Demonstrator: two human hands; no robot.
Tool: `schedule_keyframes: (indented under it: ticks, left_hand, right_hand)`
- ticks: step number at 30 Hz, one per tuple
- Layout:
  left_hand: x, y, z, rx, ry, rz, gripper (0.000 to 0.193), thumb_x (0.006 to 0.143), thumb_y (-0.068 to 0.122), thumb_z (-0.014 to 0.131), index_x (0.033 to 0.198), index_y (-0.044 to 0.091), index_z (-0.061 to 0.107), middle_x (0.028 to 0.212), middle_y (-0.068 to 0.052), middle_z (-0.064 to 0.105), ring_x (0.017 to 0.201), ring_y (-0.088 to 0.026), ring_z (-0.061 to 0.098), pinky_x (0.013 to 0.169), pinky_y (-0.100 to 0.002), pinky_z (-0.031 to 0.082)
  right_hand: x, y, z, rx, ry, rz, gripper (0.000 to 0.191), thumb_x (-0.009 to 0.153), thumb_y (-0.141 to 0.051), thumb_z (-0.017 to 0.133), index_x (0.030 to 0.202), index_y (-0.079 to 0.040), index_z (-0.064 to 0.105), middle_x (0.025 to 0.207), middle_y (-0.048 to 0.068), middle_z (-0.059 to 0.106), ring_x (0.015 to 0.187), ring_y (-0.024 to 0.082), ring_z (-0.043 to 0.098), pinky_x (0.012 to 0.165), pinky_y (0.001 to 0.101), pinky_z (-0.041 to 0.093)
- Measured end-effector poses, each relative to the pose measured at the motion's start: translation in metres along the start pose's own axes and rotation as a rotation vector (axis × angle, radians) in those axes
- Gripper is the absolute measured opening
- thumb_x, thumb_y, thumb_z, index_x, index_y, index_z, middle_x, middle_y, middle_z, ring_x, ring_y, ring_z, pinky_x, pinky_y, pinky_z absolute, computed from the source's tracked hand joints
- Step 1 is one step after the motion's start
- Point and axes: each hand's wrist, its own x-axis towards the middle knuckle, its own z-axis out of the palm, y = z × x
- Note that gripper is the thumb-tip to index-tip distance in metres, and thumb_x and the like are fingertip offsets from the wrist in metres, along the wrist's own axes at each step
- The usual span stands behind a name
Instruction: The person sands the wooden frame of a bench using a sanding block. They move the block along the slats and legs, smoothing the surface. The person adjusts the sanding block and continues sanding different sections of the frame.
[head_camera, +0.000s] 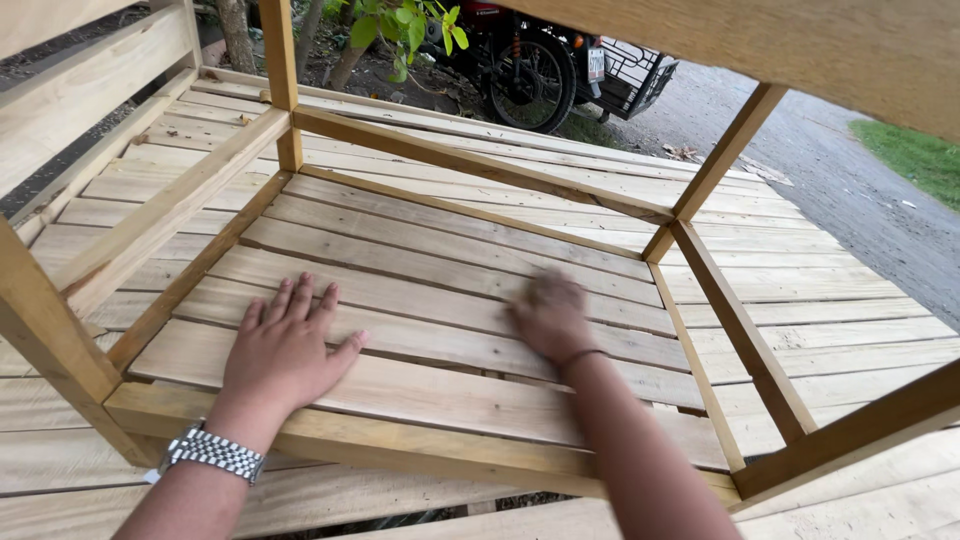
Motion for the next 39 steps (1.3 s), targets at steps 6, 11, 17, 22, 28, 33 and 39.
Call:
schedule_keyframes:
  ticks: [6, 11, 17, 22, 28, 33, 39]
  left_hand:
    - [0.015, -0.008, 0.013, -0.076, 0.002, 0.060, 0.082, 0.098, 0.068, 0.017, 0.160, 0.016, 0.006, 0.168, -0.012, 0.000, 0.154, -0.024, -0.001, 0.123, -0.040, 0.004]
    - [0.028, -0.027, 0.032, -0.497, 0.456, 0.114, 0.070, 0.101, 0.056, 0.030, 0.153, 0.009, 0.035, 0.159, -0.014, 0.035, 0.147, -0.029, 0.030, 0.120, -0.044, 0.023]
    - [-0.012, -0.054, 0.028, -0.903, 0.873, 0.184, 0.039, 0.107, 0.034, 0.048, 0.127, 0.006, 0.067, 0.133, -0.014, 0.066, 0.127, -0.027, 0.059, 0.110, -0.041, 0.046]
    - [-0.078, -0.101, 0.035, -0.836, 1.430, -0.035, 0.029, 0.104, 0.028, 0.055, 0.117, 0.003, 0.061, 0.116, -0.015, 0.062, 0.116, -0.026, 0.059, 0.109, -0.039, 0.048]
    - [-0.069, -0.148, 0.028, -1.501, 0.992, 0.102, 0.059, 0.096, 0.055, 0.059, 0.120, 0.001, 0.060, 0.108, -0.006, 0.069, 0.101, -0.016, 0.065, 0.095, -0.035, 0.052]
    - [-0.068, -0.152, 0.013, -1.619, 0.730, 0.071, 0.073, 0.080, 0.074, 0.064, 0.096, 0.003, 0.068, 0.077, -0.005, 0.070, 0.071, -0.014, 0.070, 0.072, -0.030, 0.059]
    - [-0.076, -0.128, -0.005, -1.567, 0.913, -0.100, 0.070, 0.084, 0.075, 0.063, 0.082, 0.004, 0.064, 0.069, -0.002, 0.063, 0.060, -0.012, 0.063, 0.059, -0.028, 0.052]
  right_hand:
    - [0.012, 0.030, -0.002, -0.019, 0.024, 0.298, 0.087, 0.100, -0.060, 0.030, 0.160, 0.003, 0.023, 0.164, 0.028, 0.023, 0.153, 0.044, 0.020, 0.122, 0.0531, 0.018]
    - [-0.018, -0.186, 0.040, 0.050, 0.003, -0.329, 0.069, 0.105, -0.043, 0.026, 0.159, 0.000, 0.024, 0.166, 0.024, 0.021, 0.157, 0.035, 0.015, 0.129, 0.0528, 0.006]
    - [-0.066, -0.156, 0.021, 0.074, -0.072, -0.587, 0.073, 0.100, -0.042, 0.026, 0.160, -0.001, 0.013, 0.168, 0.021, 0.009, 0.156, 0.032, 0.004, 0.125, 0.0451, 0.003]
    - [-0.028, -0.166, 0.023, 0.046, -0.009, -0.270, 0.074, 0.097, -0.042, 0.029, 0.161, -0.007, 0.016, 0.169, 0.017, 0.012, 0.157, 0.029, 0.007, 0.126, 0.0447, 0.006]
    - [-0.093, -0.246, 0.045, 0.109, 0.036, -0.626, 0.071, 0.099, -0.037, 0.033, 0.158, 0.000, 0.022, 0.166, 0.024, 0.019, 0.155, 0.037, 0.015, 0.125, 0.0480, 0.012]
    - [-0.166, -0.175, 0.042, -0.036, 0.209, -0.653, 0.073, 0.102, -0.045, 0.039, 0.153, 0.005, 0.025, 0.161, 0.029, 0.026, 0.151, 0.043, 0.021, 0.120, 0.0547, 0.017]
    - [-0.172, -0.101, 0.056, -0.120, 0.421, -0.503, 0.079, 0.090, -0.059, 0.054, 0.148, -0.006, 0.043, 0.154, 0.021, 0.044, 0.139, 0.036, 0.041, 0.110, 0.0514, 0.034]
